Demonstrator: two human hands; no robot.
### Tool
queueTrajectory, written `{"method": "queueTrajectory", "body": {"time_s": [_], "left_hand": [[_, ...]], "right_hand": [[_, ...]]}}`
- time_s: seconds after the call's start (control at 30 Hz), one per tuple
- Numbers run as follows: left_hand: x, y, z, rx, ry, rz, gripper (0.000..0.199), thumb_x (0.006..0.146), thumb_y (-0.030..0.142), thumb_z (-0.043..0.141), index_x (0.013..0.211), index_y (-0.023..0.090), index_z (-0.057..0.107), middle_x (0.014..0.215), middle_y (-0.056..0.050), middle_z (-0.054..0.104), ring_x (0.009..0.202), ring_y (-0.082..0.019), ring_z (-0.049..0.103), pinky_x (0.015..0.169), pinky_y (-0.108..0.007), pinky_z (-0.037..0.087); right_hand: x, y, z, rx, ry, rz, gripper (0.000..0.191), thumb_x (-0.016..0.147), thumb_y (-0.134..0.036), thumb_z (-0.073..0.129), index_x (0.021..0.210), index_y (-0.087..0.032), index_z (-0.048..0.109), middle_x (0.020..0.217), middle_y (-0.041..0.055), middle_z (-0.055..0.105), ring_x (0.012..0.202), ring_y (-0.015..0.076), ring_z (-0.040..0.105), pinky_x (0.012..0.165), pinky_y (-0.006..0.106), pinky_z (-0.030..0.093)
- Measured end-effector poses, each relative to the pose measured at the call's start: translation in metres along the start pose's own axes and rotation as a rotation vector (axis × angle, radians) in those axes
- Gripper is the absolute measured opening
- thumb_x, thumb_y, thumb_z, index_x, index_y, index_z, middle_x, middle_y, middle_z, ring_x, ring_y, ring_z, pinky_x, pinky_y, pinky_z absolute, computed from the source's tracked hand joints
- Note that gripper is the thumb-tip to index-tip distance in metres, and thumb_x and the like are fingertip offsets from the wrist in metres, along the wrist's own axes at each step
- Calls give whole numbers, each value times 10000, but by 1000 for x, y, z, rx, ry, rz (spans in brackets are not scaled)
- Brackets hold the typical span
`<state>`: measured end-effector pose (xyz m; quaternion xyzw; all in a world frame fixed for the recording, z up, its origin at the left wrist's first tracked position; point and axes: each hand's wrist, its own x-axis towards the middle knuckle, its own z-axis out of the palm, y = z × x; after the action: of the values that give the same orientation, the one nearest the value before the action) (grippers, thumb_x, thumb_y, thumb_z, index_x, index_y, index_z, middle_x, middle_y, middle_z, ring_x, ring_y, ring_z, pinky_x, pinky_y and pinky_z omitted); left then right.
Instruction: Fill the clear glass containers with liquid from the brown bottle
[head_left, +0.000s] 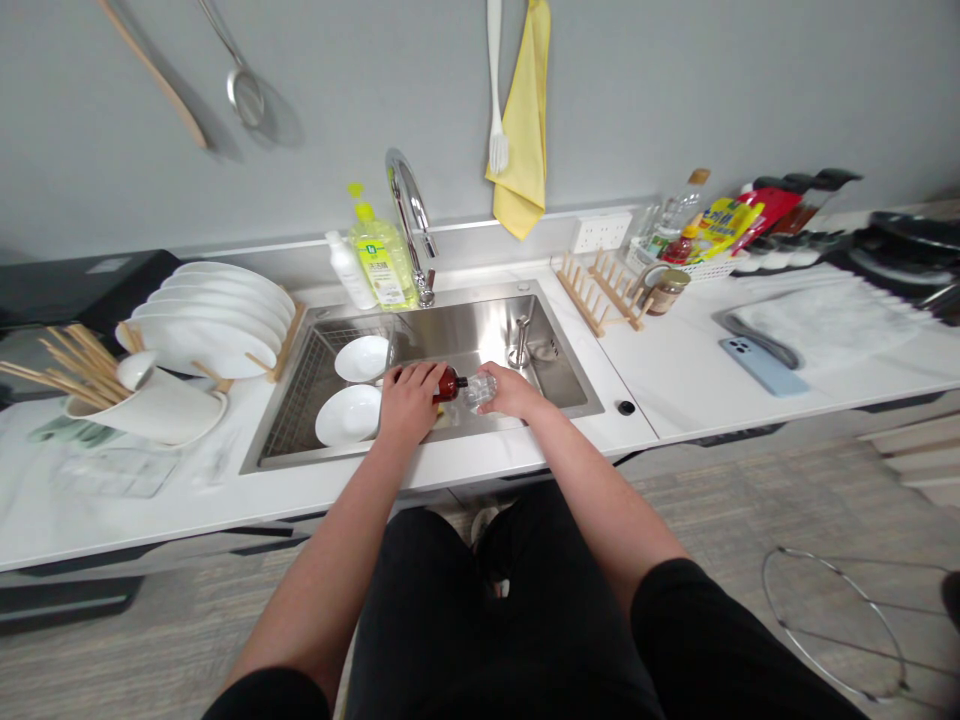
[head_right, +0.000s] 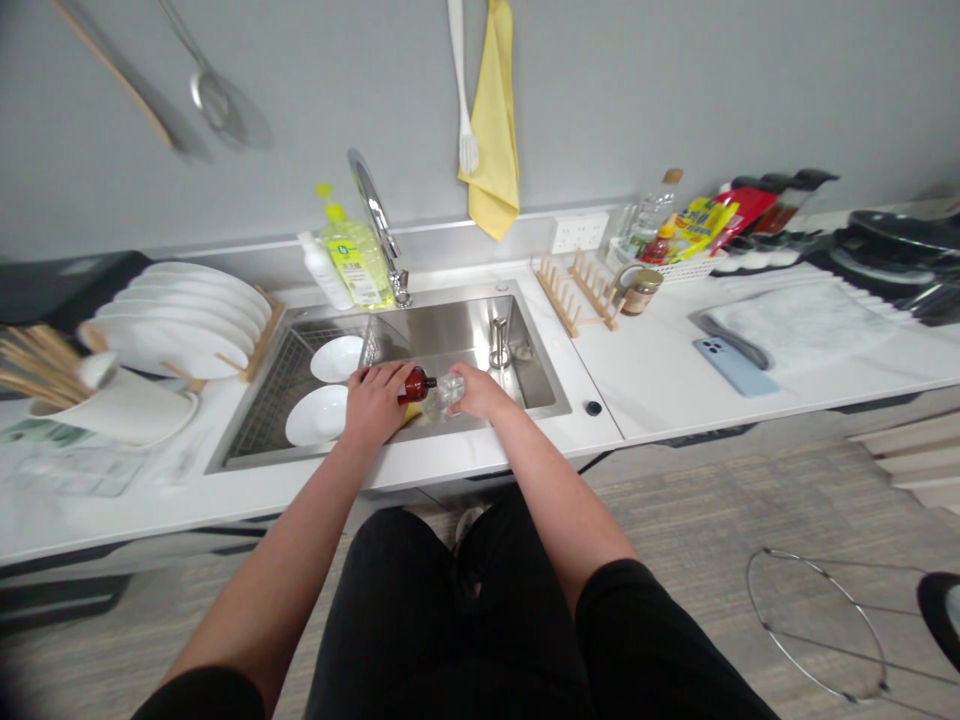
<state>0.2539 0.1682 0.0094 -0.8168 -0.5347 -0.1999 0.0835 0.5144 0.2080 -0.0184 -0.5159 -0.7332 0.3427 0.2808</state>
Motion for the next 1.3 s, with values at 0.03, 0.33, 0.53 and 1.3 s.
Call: {"method": "queueTrajectory", "body": {"time_s": [0.03,0.33,0.53,1.3], "left_hand": [[0,0,0,-2,-1,-1,702,933,146,692,1619,290,652,1583,-132,725,1418,-392,667,1244,-602,396],[0,1,-2,5,-3,7,674,949,151,681,1611,277,655,1580,-137,727,1414,-388,669,1243,-601,393],[1,1,-1,8,-8,2,702,943,147,678,1630,287,645,1584,-136,728,1422,-388,666,1252,-609,389],[0,1,-1,15,1,18,650,966,146,651,1606,259,663,1574,-143,734,1409,-390,672,1236,-614,397]], "right_hand": [[0,0,0,-1,0,1,749,591,-150,1071,1233,-279,706,1115,-15,806,1028,254,764,938,359,602],[1,1,0,-10,-4,1,753,599,-157,1069,1242,-280,698,1126,-14,805,1027,248,760,932,346,588],[-1,-3,-2,-26,-7,9,746,599,-165,1070,1234,-281,695,1143,-11,806,1040,253,763,922,336,580],[0,-2,-1,-26,-14,1,738,604,-174,1066,1245,-278,714,1133,-16,813,1023,244,757,909,324,579]]}}
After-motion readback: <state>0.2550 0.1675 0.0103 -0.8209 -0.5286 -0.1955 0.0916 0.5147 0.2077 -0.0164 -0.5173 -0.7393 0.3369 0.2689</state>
